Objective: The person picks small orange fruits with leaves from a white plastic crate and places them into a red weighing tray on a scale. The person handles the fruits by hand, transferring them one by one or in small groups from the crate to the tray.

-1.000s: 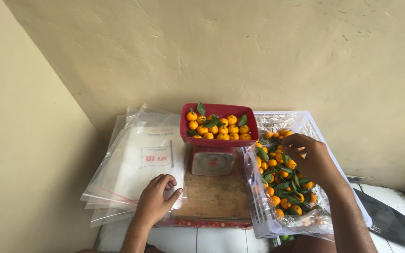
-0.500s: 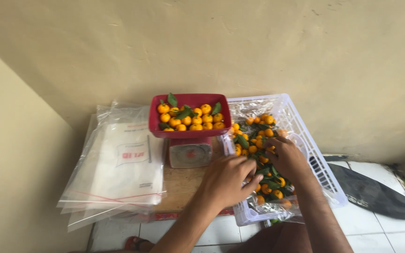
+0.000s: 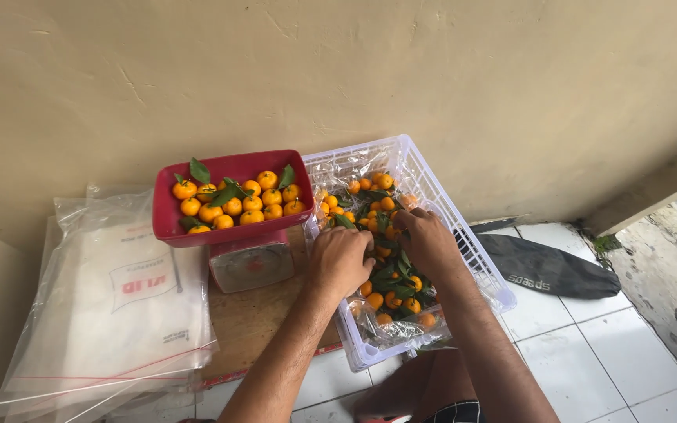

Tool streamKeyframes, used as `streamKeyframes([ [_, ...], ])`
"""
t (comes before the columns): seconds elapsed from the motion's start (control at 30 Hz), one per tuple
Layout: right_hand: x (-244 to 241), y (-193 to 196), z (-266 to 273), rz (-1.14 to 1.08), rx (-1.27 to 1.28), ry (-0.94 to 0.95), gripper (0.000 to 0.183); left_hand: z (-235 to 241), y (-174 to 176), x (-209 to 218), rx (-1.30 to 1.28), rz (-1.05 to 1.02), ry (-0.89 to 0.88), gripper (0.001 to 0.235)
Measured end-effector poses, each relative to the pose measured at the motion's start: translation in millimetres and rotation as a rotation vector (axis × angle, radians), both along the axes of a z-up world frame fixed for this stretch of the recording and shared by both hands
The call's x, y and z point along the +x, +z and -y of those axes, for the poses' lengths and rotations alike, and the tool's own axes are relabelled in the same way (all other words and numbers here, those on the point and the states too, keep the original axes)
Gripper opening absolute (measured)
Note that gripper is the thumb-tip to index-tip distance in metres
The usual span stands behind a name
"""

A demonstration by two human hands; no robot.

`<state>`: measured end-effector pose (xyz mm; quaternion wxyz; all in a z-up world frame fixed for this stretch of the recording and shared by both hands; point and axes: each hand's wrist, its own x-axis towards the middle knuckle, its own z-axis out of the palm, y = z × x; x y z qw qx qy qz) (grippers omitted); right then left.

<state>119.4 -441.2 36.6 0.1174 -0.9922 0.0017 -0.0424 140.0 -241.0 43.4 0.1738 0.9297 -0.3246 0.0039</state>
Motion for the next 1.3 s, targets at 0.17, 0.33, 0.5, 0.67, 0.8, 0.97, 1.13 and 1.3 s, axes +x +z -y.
streamKeyframes([
  [0.17,2,-4,0,0.04,0.012,-0.017,0.012,1,-6,2,-0.018,0.009,0.008,0.016],
  [0.33,3,-11,5,0.063,0.006,-0.021,0.009,0,-6,2,-0.046,0.003,0.005,0.016],
  [0.5,2,-9,2,0.101,0.025,-0.015,0.011,-1,0,-5,-0.075,0.035,0.011,0.016],
  [0.67,1,-11,2,0.121,0.05,0.009,0.01,0,-6,-3,-0.08,0.025,0.015,0.016],
  [0.8,-4,-3,-3,0.194,0.133,-0.012,0.008,1,-10,1,-0.071,0.02,0.004,0.018],
  [0.97,3,-12,3,0.233,0.229,0.017,0.01,0,-7,-1,-0.08,0.044,0.01,0.025],
  [1.13,-1,-5,-4,0.28,0.317,0.061,0.013,-3,11,-8,-0.115,-0.012,0.015,0.047],
  [1.3,-9,15,-23,0.27,0.451,0.25,0.016,-9,24,-13,-0.23,0.027,-0.024,0.058],
])
